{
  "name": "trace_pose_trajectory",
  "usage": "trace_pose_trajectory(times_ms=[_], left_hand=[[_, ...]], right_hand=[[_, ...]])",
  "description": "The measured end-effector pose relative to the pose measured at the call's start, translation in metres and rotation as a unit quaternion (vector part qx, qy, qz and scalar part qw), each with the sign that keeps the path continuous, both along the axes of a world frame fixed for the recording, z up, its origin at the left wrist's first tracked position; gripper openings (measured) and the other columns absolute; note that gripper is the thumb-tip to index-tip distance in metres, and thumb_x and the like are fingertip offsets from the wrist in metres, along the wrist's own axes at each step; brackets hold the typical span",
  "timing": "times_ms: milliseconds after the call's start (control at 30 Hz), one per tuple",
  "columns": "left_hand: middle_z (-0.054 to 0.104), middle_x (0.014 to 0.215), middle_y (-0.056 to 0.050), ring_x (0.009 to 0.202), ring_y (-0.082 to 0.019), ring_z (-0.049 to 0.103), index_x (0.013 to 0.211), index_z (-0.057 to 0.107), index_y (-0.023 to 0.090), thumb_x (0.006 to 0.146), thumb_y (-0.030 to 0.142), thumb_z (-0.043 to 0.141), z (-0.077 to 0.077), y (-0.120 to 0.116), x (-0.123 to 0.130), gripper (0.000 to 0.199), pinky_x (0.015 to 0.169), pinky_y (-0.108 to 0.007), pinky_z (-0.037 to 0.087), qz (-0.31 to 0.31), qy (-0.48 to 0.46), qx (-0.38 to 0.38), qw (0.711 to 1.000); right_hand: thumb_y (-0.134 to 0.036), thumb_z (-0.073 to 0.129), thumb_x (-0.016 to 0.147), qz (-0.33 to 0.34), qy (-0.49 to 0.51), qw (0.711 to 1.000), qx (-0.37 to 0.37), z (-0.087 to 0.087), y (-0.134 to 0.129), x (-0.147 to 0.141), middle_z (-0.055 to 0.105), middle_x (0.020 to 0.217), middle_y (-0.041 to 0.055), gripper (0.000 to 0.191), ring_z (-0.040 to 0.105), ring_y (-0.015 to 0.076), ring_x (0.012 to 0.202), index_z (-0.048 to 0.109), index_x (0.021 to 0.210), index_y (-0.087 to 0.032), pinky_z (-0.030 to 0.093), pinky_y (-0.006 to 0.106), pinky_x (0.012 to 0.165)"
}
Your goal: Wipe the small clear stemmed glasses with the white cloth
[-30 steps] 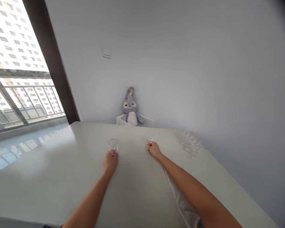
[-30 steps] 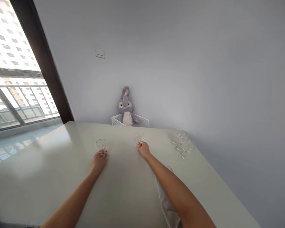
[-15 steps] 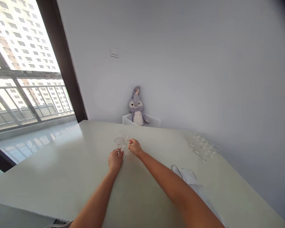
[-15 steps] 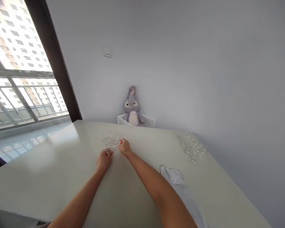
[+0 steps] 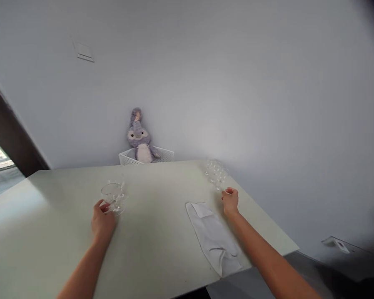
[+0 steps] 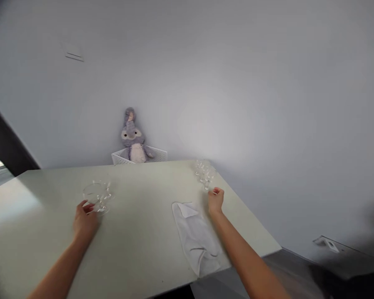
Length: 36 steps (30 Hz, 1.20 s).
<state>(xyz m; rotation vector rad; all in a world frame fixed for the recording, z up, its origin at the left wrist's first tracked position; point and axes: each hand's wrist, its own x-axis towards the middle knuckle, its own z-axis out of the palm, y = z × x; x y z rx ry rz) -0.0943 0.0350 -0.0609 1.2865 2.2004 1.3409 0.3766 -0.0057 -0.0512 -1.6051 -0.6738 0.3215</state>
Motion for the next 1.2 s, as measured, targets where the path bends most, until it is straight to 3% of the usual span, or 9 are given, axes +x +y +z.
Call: trace_pose_trajectory(times_ms=[133, 300, 500, 700, 800, 900, 1000, 1067, 1200], left_hand=[[0.059, 0.095, -0.001, 0.079, -0.016, 0.054, 0.115, 0.042, 0.025, 0.061, 0.01, 0.048, 0.0, -0.002, 0.0, 0.056, 0.068, -0.028, 0.039, 0.039, -0.028, 0.028, 0.998], [0.058, 0.095, -0.002, 0.083, -0.016, 0.053, 0.113, 0.043, 0.023, 0.06, 0.006, 0.046, 0.009, -0.009, 0.009, 0.055, 0.069, -0.027, 0.039, 0.021, -0.033, 0.031, 0.999], [0.058, 0.098, -0.003, 0.086, -0.016, 0.053, 0.113, 0.042, 0.023, 0.06, 0.006, 0.046, 0.011, -0.012, 0.012, 0.055, 0.071, -0.027, 0.04, -0.006, -0.026, 0.011, 1.0], [0.057, 0.099, -0.003, 0.089, -0.017, 0.052, 0.112, 0.043, 0.022, 0.063, 0.008, 0.045, 0.008, -0.011, 0.011, 0.051, 0.075, -0.028, 0.04, -0.017, -0.003, -0.014, 1.0], [0.057, 0.097, -0.005, 0.089, -0.017, 0.052, 0.11, 0.044, 0.02, 0.063, 0.008, 0.044, 0.008, -0.011, 0.011, 0.048, 0.076, -0.028, 0.039, -0.018, 0.027, -0.016, 0.999], [0.057, 0.096, -0.005, 0.089, -0.017, 0.052, 0.11, 0.044, 0.02, 0.063, 0.007, 0.044, 0.008, -0.01, 0.011, 0.048, 0.075, -0.028, 0.039, -0.016, 0.037, -0.019, 0.999], [0.057, 0.097, -0.004, 0.089, -0.016, 0.053, 0.11, 0.044, 0.021, 0.063, 0.007, 0.044, 0.007, -0.009, 0.011, 0.049, 0.073, -0.027, 0.04, -0.015, 0.024, -0.017, 0.999], [0.058, 0.097, -0.003, 0.088, -0.016, 0.053, 0.11, 0.044, 0.022, 0.063, 0.007, 0.045, 0.007, -0.01, 0.011, 0.05, 0.072, -0.026, 0.04, -0.017, 0.01, -0.008, 1.0], [0.059, 0.092, -0.002, 0.08, -0.014, 0.054, 0.107, 0.047, 0.023, 0.061, 0.007, 0.045, 0.008, -0.012, 0.01, 0.048, 0.066, -0.025, 0.041, -0.002, -0.048, 0.028, 0.998]], right_hand=[[-0.032, 0.058, 0.059, 0.08, 0.029, 0.994, -0.063, 0.003, 0.027, 0.018, 0.057, 0.09, 0.006, 0.042, 0.053, 0.0111, 0.056, 0.05, 0.098, -0.017, 0.041, 0.021, 0.045], [-0.029, 0.054, 0.063, 0.165, 0.006, 0.984, -0.064, 0.001, 0.047, -0.019, 0.058, 0.068, 0.0027, 0.027, 0.052, 0.0117, 0.051, 0.056, 0.085, -0.014, 0.04, 0.021, 0.043], [-0.022, 0.054, 0.064, 0.323, -0.004, 0.945, -0.057, 0.0, 0.088, -0.142, 0.056, 0.06, -0.0006, 0.017, 0.052, 0.0104, 0.046, 0.058, 0.079, -0.015, 0.042, 0.021, 0.043], [-0.017, 0.051, 0.067, 0.409, -0.01, 0.91, -0.058, 0.004, 0.14, -0.276, 0.057, 0.063, -0.0012, 0.013, 0.05, 0.008, 0.043, 0.057, 0.079, -0.016, 0.041, 0.019, 0.042], [-0.016, 0.051, 0.068, 0.433, -0.008, 0.899, -0.063, 0.007, 0.155, -0.325, 0.057, 0.063, -0.0014, 0.012, 0.049, 0.0072, 0.043, 0.057, 0.078, -0.016, 0.041, 0.018, 0.042], [-0.014, 0.051, 0.067, 0.453, -0.002, 0.889, -0.068, 0.011, 0.161, -0.355, 0.059, 0.066, -0.001, 0.013, 0.05, 0.0071, 0.044, 0.058, 0.078, -0.017, 0.041, 0.018, 0.042], [-0.011, 0.052, 0.064, 0.469, 0.004, 0.881, -0.067, 0.016, 0.158, -0.359, 0.061, 0.081, 0.0006, 0.018, 0.051, 0.0062, 0.047, 0.058, 0.08, -0.018, 0.041, 0.017, 0.041], [-0.009, 0.052, 0.062, 0.473, 0.006, 0.879, -0.061, 0.019, 0.151, -0.344, 0.06, 0.089, 0.0016, 0.023, 0.052, 0.0055, 0.048, 0.058, 0.082, -0.018, 0.041, 0.016, 0.041], [-0.011, 0.052, 0.061, 0.44, 0.009, 0.897, -0.042, 0.022, 0.122, -0.266, 0.06, 0.083, 0.0011, 0.021, 0.052, 0.0068, 0.049, 0.058, 0.08, -0.018, 0.041, 0.018, 0.041]])
